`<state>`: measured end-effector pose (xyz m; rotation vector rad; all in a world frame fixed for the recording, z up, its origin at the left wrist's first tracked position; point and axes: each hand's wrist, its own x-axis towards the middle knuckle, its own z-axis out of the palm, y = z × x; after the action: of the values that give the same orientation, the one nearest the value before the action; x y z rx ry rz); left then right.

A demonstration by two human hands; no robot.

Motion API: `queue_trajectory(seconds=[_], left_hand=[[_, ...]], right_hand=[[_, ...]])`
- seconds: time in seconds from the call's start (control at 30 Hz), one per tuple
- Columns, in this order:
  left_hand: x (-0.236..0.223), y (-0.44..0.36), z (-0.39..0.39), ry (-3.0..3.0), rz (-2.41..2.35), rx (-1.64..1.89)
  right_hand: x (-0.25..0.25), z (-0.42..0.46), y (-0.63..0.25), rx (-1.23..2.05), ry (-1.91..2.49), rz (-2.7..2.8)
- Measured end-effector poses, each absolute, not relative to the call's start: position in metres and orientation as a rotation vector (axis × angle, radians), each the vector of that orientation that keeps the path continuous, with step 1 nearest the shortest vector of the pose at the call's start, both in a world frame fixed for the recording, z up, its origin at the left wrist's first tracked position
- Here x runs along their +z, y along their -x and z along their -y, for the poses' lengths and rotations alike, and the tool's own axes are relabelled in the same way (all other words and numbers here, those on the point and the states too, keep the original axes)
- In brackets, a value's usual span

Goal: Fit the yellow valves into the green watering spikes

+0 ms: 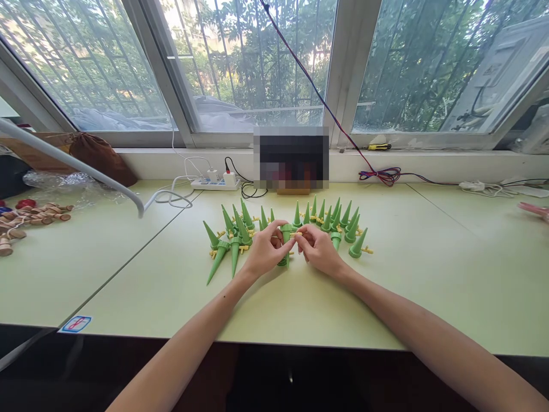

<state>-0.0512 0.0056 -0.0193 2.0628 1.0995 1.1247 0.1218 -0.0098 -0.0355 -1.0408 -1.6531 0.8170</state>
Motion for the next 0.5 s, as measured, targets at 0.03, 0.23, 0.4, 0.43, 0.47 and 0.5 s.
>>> queue_trajectory(seconds=[0.03, 0.23, 0.4, 0.43, 0.47, 0.5], left_hand=[[-0.0194, 0.0511, -0.0051, -2.063, -1.094, 1.12], [-0.0195, 0.051, -0.0042, -2.061, -1.072, 1.091], [-0.0181, 0.0507, -0.0051, -2.064, -1.107, 1.121], [-0.0179, 0.0507, -0.0051, -2.066, -1.107, 1.127], [-0.0179, 0.0506, -0.0051, -2.07, -1.106, 1.129], [-0.0181, 0.0506, -0.005, -2.073, -1.103, 1.128]], right_hand=[[-0.0355, 0.0095, -0.1219, 0.817, 1.047, 1.658], [-0.036, 0.0082, -0.1219, 0.772, 1.101, 1.668], [-0.0372, 0.0089, -0.1212, 0.823, 1.059, 1.629], [-0.0373, 0.0092, -0.1212, 0.839, 1.037, 1.625], [-0.0372, 0.0094, -0.1212, 0.853, 1.022, 1.624], [-0.0371, 0.0095, -0.1213, 0.862, 1.015, 1.625]])
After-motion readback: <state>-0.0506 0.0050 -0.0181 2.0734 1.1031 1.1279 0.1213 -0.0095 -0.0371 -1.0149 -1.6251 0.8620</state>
